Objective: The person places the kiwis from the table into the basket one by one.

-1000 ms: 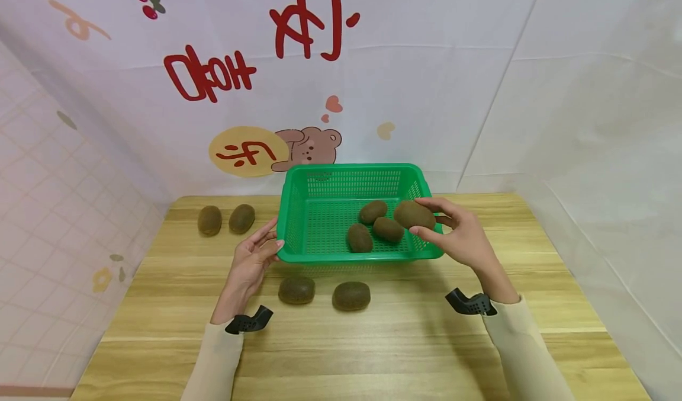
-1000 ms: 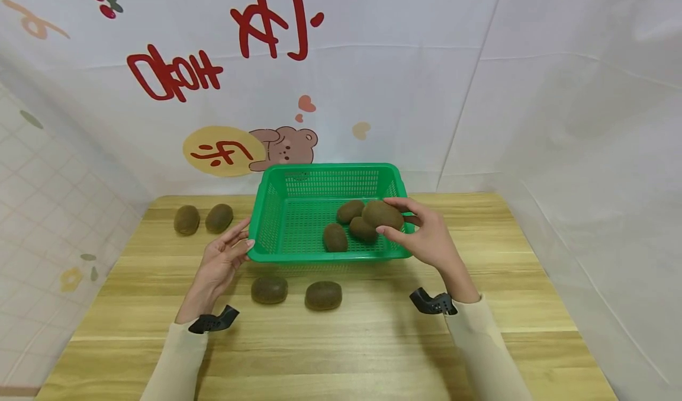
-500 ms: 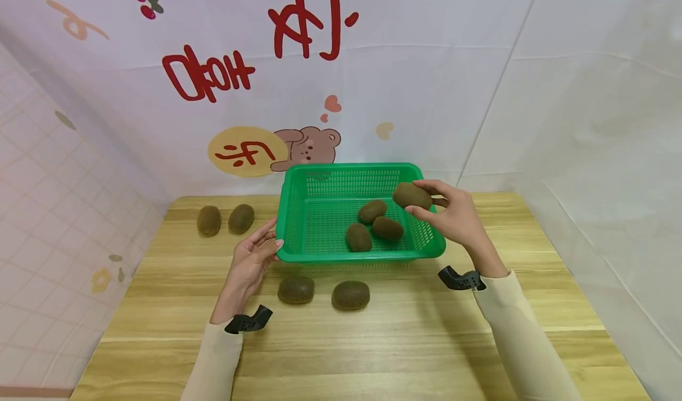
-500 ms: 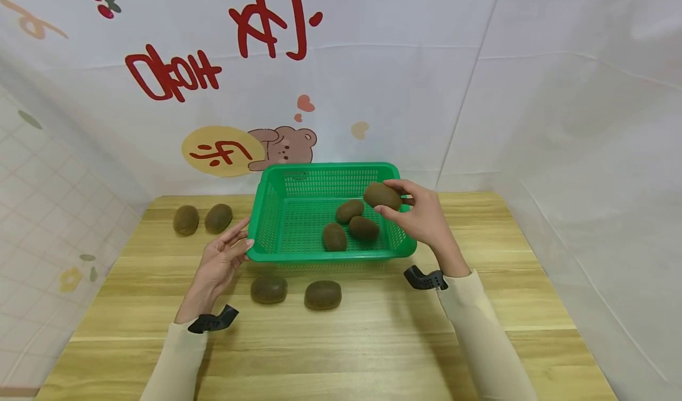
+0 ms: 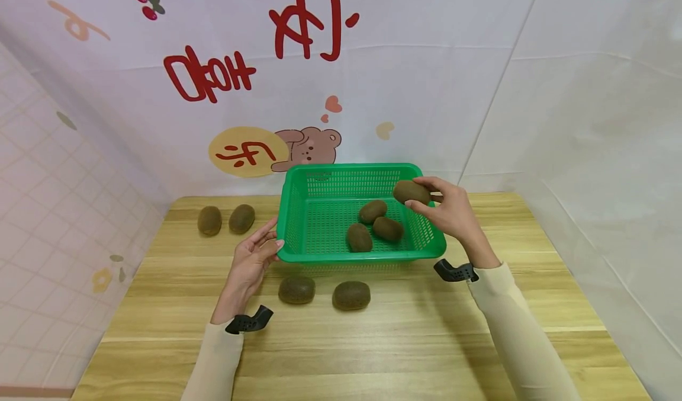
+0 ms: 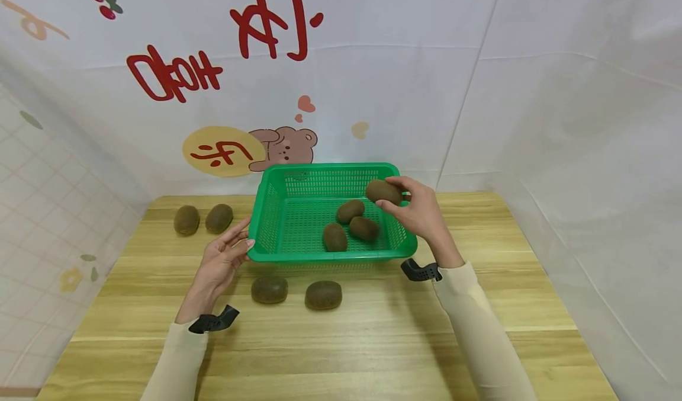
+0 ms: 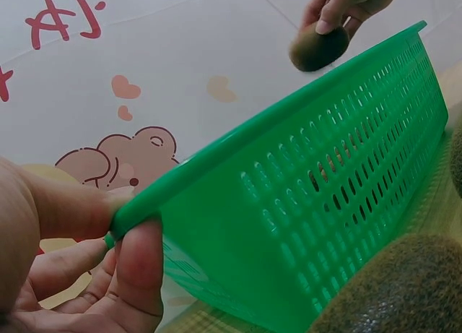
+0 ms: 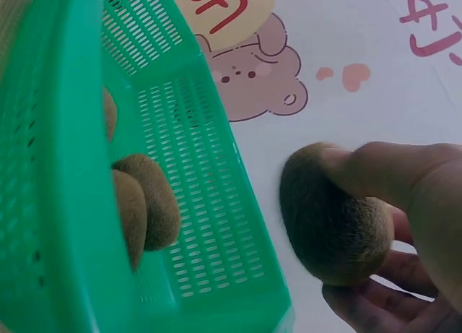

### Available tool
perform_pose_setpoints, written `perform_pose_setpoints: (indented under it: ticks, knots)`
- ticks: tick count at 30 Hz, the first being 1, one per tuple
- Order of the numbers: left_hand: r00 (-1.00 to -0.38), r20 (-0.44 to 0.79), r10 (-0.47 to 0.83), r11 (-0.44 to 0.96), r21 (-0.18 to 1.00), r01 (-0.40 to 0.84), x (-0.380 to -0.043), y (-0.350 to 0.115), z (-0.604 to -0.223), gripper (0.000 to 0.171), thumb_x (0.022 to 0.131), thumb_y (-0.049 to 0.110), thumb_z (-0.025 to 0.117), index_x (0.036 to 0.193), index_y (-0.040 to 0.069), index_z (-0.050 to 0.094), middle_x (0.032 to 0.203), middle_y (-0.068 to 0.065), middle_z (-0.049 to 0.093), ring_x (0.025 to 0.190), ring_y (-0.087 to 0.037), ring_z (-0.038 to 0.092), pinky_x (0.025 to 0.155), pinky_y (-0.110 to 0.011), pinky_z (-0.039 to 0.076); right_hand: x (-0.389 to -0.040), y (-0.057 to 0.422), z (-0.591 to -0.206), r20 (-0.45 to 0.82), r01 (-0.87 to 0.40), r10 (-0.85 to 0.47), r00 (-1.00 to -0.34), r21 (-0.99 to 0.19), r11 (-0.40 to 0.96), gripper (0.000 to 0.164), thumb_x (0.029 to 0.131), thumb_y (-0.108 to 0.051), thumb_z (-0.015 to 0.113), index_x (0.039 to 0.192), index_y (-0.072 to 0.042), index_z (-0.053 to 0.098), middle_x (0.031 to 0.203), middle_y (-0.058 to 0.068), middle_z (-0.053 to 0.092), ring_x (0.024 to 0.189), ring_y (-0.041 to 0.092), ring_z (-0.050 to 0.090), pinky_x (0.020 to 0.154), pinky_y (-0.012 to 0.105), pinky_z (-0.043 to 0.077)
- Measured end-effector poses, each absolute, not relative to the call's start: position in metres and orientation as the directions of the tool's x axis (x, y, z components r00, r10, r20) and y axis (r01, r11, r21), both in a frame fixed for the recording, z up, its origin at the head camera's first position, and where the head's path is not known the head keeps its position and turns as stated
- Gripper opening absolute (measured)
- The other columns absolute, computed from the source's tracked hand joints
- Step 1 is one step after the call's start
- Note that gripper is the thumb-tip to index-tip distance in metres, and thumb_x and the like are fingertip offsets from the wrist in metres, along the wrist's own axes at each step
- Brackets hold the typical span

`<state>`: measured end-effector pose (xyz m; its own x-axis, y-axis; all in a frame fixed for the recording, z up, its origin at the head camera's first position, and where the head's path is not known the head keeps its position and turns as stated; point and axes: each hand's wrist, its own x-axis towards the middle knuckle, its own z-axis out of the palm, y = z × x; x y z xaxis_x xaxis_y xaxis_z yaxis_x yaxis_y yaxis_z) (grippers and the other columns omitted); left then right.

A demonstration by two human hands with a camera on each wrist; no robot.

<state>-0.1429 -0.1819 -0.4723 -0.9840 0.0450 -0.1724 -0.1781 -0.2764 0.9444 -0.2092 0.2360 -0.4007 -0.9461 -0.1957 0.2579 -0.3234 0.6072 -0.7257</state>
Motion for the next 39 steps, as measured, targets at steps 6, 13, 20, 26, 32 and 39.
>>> perform_pose_setpoints:
  ticks: [6, 13, 20, 26, 32, 39]
  knots:
    - [-0.985, -0.165, 0.047, -0.284, 0.943, -0.172, -0.143, -0.181, -0.473, 0.065, 0.097, -0.006, 0.063, 0.157, 0.009, 0.042, 0.113, 0.001, 0.058, 0.076, -0.003, 0.063, 0.065, -0.016, 0.056, -0.207, 0.24, -0.403, 0.225, -0.285, -0.176, -0.958, -0.703, 0.652, 0.061, 0.094, -0.036, 0.076, 0.147, -0.011, 0.056, 0.15, 0.016, 0.056, 0.136, 0.045, 0.053, 0.112, 0.057, 0.047]
    - [-0.984, -0.17, 0.045, -0.282, 0.943, -0.176, -0.143, -0.181, -0.473, 0.065, 0.097, -0.005, 0.063, 0.157, 0.009, 0.042, 0.113, 0.002, 0.058, 0.076, -0.003, 0.063, 0.065, -0.016, 0.055, -0.203, 0.243, -0.404, 0.243, -0.325, -0.215, -0.946, -0.671, 0.667, 0.07, 0.093, -0.04, 0.077, 0.152, -0.014, 0.05, 0.157, 0.012, 0.049, 0.14, 0.044, 0.048, 0.114, 0.06, 0.042]
    - [-0.984, -0.172, 0.047, -0.279, 0.944, -0.178, -0.144, -0.18, -0.473, 0.065, 0.097, -0.005, 0.064, 0.157, 0.009, 0.042, 0.113, 0.002, 0.059, 0.077, -0.003, 0.064, 0.065, -0.016, 0.056, -0.198, 0.244, -0.406, 0.255, -0.366, -0.262, -0.931, -0.659, 0.657, 0.077, 0.09, -0.037, 0.08, 0.155, -0.015, 0.046, 0.159, 0.009, 0.046, 0.147, 0.038, 0.042, 0.119, 0.058, 0.038]
    - [-0.985, -0.169, 0.037, -0.283, 0.943, -0.173, -0.143, -0.18, -0.474, 0.065, 0.097, -0.006, 0.064, 0.157, 0.008, 0.043, 0.112, 0.003, 0.059, 0.074, -0.002, 0.063, 0.064, -0.015, 0.055, -0.19, 0.241, -0.409, 0.233, -0.36, -0.277, -0.932, -0.669, 0.65, 0.083, 0.087, -0.041, 0.083, 0.157, -0.019, 0.043, 0.162, 0.004, 0.042, 0.15, 0.032, 0.038, 0.12, 0.056, 0.038]
    - [-0.985, -0.168, 0.037, -0.283, 0.944, -0.172, -0.142, -0.181, -0.473, 0.065, 0.097, -0.006, 0.063, 0.157, 0.008, 0.041, 0.111, 0.003, 0.058, 0.073, -0.001, 0.062, 0.063, -0.014, 0.055, -0.18, 0.239, -0.415, 0.203, -0.355, -0.302, -0.931, -0.691, 0.63, 0.086, 0.087, -0.042, 0.083, 0.159, -0.025, 0.038, 0.164, 0.003, 0.039, 0.148, 0.038, 0.04, 0.117, 0.061, 0.037]
    - [-0.985, -0.168, 0.041, -0.284, 0.943, -0.173, -0.143, -0.18, -0.473, 0.065, 0.098, -0.006, 0.063, 0.157, 0.009, 0.042, 0.113, 0.001, 0.059, 0.075, -0.003, 0.064, 0.065, -0.016, 0.056, -0.171, 0.237, -0.418, 0.232, -0.404, -0.346, -0.909, -0.698, 0.592, 0.087, 0.086, -0.038, 0.084, 0.159, -0.031, 0.037, 0.164, -0.001, 0.039, 0.15, 0.032, 0.038, 0.118, 0.059, 0.038]
